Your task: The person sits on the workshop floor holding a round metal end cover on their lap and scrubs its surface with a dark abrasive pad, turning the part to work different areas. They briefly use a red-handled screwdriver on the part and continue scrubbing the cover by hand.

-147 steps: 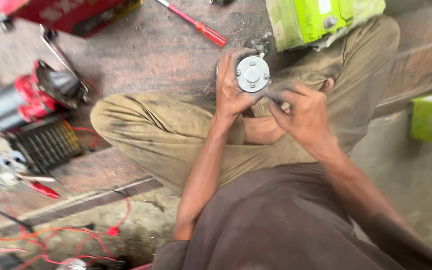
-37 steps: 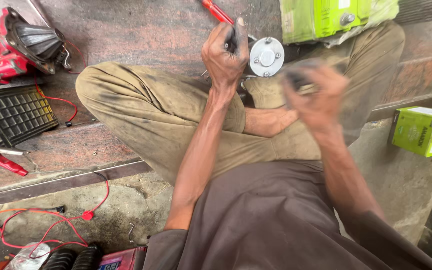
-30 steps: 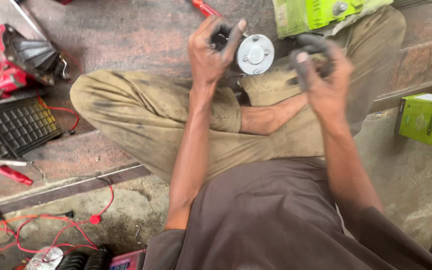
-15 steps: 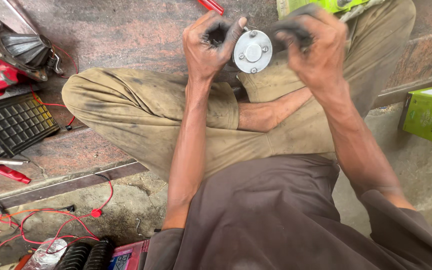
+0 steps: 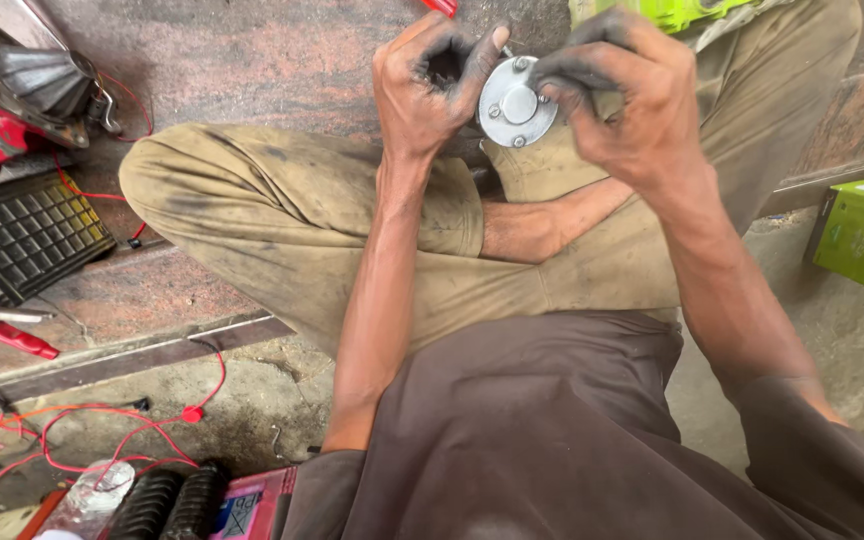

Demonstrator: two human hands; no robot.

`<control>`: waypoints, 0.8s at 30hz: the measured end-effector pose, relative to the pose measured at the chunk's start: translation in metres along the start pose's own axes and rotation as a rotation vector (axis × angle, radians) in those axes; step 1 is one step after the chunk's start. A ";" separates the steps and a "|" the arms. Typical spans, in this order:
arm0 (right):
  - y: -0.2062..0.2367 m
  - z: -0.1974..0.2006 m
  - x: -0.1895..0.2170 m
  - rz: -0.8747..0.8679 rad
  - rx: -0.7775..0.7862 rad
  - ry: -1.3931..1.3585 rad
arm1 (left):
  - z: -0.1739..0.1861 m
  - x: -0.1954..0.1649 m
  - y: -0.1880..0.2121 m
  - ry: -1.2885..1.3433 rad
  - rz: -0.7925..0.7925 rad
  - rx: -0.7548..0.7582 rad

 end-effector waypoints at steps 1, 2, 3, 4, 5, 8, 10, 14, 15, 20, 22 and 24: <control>0.001 0.000 0.001 0.007 -0.014 -0.001 | 0.000 -0.002 0.001 -0.036 -0.020 -0.006; 0.003 -0.001 0.002 0.009 -0.034 0.004 | 0.000 0.000 0.001 -0.017 0.005 0.006; 0.004 -0.001 0.000 -0.001 -0.046 0.023 | -0.002 0.001 0.001 0.009 0.022 0.013; 0.006 -0.002 0.000 -0.003 -0.058 0.044 | -0.002 0.002 0.001 0.034 0.034 0.013; 0.007 -0.002 -0.001 -0.002 -0.068 0.064 | -0.002 0.002 0.001 0.048 0.028 0.011; 0.013 -0.005 -0.003 -0.032 -0.105 0.031 | -0.001 0.002 0.002 0.038 0.026 -0.002; 0.013 -0.009 -0.007 -0.015 -0.105 0.072 | -0.002 0.001 0.004 -0.005 -0.003 -0.004; 0.019 -0.008 -0.010 -0.008 -0.123 0.075 | -0.002 0.005 0.004 -0.002 0.020 -0.028; 0.020 -0.009 -0.013 -0.021 -0.124 0.089 | -0.001 0.004 0.004 -0.015 0.005 -0.037; 0.022 -0.010 -0.018 -0.058 -0.119 0.048 | 0.000 0.003 0.006 -0.022 -0.006 -0.041; 0.022 -0.010 -0.021 -0.098 -0.114 0.014 | 0.000 0.006 0.005 -0.015 0.037 -0.059; 0.019 -0.009 -0.020 -0.078 -0.103 -0.005 | 0.001 0.001 0.004 -0.001 -0.013 -0.065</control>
Point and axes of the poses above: each hand's wrist, its own y-axis away from the middle knuckle, its own z-axis out of the back of the hand, x = y × z, the point moved 8 cm from there along -y, towards the middle knuckle, and after that the axes turned 4 degrees about z, right-handed, at the moved point
